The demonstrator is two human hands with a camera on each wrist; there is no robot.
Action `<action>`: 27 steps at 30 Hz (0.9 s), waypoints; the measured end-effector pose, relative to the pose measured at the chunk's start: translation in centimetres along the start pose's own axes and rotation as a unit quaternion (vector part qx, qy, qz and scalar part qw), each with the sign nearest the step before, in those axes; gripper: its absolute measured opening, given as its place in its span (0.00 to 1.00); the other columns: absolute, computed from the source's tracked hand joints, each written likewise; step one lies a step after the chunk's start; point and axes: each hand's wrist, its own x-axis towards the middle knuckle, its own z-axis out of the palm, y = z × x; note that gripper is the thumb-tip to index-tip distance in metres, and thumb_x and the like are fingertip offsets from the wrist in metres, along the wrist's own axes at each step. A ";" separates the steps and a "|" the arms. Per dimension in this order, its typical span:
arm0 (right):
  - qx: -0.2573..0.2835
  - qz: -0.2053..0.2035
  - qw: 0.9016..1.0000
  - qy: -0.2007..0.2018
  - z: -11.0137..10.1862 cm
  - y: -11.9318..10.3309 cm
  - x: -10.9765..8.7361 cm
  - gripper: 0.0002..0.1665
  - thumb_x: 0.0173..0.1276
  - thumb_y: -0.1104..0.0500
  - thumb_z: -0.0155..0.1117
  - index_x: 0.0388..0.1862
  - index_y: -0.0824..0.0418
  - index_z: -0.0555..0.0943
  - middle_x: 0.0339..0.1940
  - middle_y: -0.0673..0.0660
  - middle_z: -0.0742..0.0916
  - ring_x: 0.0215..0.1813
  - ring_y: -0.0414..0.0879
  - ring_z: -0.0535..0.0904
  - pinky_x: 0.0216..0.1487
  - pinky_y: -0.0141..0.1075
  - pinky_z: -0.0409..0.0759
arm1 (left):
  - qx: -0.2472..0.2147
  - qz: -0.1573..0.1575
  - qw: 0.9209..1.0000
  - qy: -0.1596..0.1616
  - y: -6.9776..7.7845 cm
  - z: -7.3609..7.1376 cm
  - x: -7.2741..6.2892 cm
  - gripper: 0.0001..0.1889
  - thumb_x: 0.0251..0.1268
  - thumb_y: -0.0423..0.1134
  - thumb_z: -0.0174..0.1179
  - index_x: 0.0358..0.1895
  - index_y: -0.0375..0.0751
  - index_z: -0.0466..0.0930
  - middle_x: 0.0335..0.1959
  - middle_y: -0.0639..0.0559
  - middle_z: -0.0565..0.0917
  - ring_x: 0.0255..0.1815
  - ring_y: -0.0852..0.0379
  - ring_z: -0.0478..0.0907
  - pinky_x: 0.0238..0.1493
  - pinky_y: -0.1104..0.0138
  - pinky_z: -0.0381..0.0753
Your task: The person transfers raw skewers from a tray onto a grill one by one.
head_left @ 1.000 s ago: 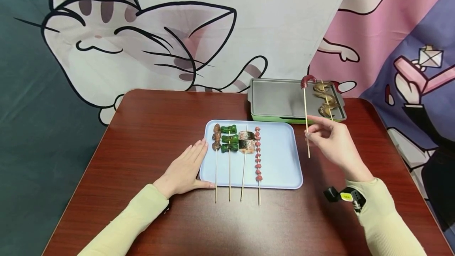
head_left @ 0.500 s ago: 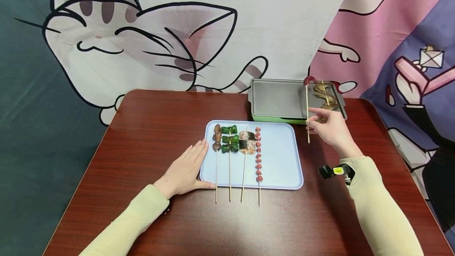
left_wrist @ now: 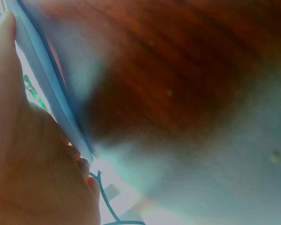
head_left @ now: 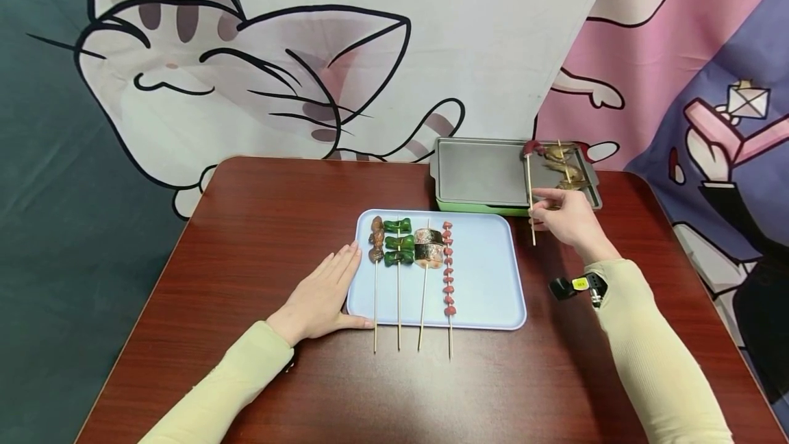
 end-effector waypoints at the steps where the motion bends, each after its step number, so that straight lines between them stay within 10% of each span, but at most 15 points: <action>1: -0.002 0.000 1.000 -0.001 0.0 0.0 0.0 0.28 0.73 0.70 0.58 0.71 0.73 0.72 0.39 0.66 0.83 0.34 0.41 0.87 0.43 0.45 0.87 | 0.001 0.001 1.000 0.001 0.0 0.0 0.0 0.65 0.55 0.81 0.55 0.78 0.25 0.52 0.80 0.33 0.52 0.81 0.41 0.49 0.78 0.52 0.52; 8: -0.047 0.008 0.999 0.006 -0.2 -0.2 -0.1 0.26 0.73 0.66 0.59 0.69 0.70 0.75 0.41 0.65 0.86 0.35 0.43 0.88 0.34 0.33 0.86 | 0.003 -0.001 1.000 -0.005 0.0 0.1 0.0 0.65 0.55 0.81 0.54 0.79 0.26 0.51 0.81 0.34 0.50 0.81 0.41 0.48 0.78 0.53 0.50; 19: -0.033 0.019 0.999 0.024 -0.3 -0.2 -0.4 0.25 0.74 0.63 0.62 0.67 0.71 0.77 0.45 0.69 0.87 0.36 0.45 0.89 0.42 0.42 0.87 | 0.003 -0.002 1.000 -0.001 0.0 0.1 0.1 0.66 0.55 0.82 0.54 0.79 0.26 0.52 0.81 0.34 0.51 0.81 0.41 0.49 0.78 0.53 0.51; 27: -0.075 -0.004 0.994 0.073 -0.6 -0.7 -1.2 0.28 0.71 0.56 0.66 0.66 0.68 0.79 0.45 0.67 0.89 0.36 0.48 0.90 0.32 0.25 0.82 | 0.001 -0.001 1.000 0.002 0.1 -0.1 0.0 0.65 0.55 0.81 0.54 0.78 0.25 0.52 0.80 0.33 0.52 0.81 0.41 0.49 0.78 0.51 0.52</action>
